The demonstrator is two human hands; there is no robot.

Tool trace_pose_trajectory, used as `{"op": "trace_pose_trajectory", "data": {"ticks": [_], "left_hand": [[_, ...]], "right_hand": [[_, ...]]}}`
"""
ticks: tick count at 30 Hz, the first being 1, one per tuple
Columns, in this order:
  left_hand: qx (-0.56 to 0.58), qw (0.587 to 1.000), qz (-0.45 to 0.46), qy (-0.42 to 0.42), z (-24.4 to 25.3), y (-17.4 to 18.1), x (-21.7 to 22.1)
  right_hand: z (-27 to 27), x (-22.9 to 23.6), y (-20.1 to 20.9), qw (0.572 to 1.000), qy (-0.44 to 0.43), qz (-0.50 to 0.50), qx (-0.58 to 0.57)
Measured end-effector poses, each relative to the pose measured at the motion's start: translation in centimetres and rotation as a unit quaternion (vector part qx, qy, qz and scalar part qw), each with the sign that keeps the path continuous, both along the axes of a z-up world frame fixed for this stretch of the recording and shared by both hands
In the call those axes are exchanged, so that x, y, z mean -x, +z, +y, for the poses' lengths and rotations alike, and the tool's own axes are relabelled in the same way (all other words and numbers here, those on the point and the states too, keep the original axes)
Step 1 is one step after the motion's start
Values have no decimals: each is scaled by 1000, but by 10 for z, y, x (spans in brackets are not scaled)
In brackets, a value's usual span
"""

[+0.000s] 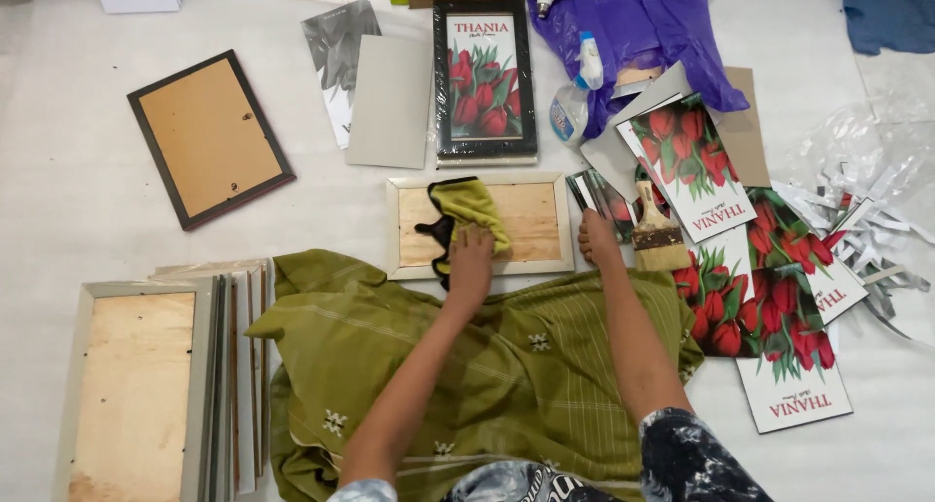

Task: Cleaning and preparing wooden frame backings using a brush, spray, and cloth

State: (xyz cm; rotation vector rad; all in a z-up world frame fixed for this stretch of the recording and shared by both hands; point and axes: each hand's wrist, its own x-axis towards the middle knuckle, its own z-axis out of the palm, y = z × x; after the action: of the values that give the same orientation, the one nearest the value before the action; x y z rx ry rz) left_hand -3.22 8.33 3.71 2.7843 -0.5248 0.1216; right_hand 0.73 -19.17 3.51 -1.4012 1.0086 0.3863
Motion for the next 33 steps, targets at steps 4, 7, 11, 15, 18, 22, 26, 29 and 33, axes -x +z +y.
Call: {"op": "trace_pose_trajectory", "data": {"ticks": [4,7,11,15,18,22,26,29,33], "left_hand": [[23,998,-40,-44,-45,-13,2],[79,987,-19,-136,-70,-30,1],[88,987,6,-136,-63,-26,-6],[45,996,33,-71,-24,-11,-15],[22,997,67,10,21,43,-13],[-13,989,98,107,69,12,-30],[-15,997,26,70,44,12,-31],[-7,999,-52,-11,2,-3,-22],[70,988,-11,-136,-49,-25,-22]], "right_hand": [[-3,0,-4,1000,-10,-1,16],[-6,-2,-12,999,-2,-8,-34],[2,2,-2,999,-17,-23,37],[6,4,3,998,-19,-26,46],[8,5,11,999,-5,-11,42],[11,5,15,999,-17,-9,37],[8,-1,12,999,-15,-5,41],[9,3,11,999,-16,-1,43],[4,-3,-8,997,-40,-21,60]]}}
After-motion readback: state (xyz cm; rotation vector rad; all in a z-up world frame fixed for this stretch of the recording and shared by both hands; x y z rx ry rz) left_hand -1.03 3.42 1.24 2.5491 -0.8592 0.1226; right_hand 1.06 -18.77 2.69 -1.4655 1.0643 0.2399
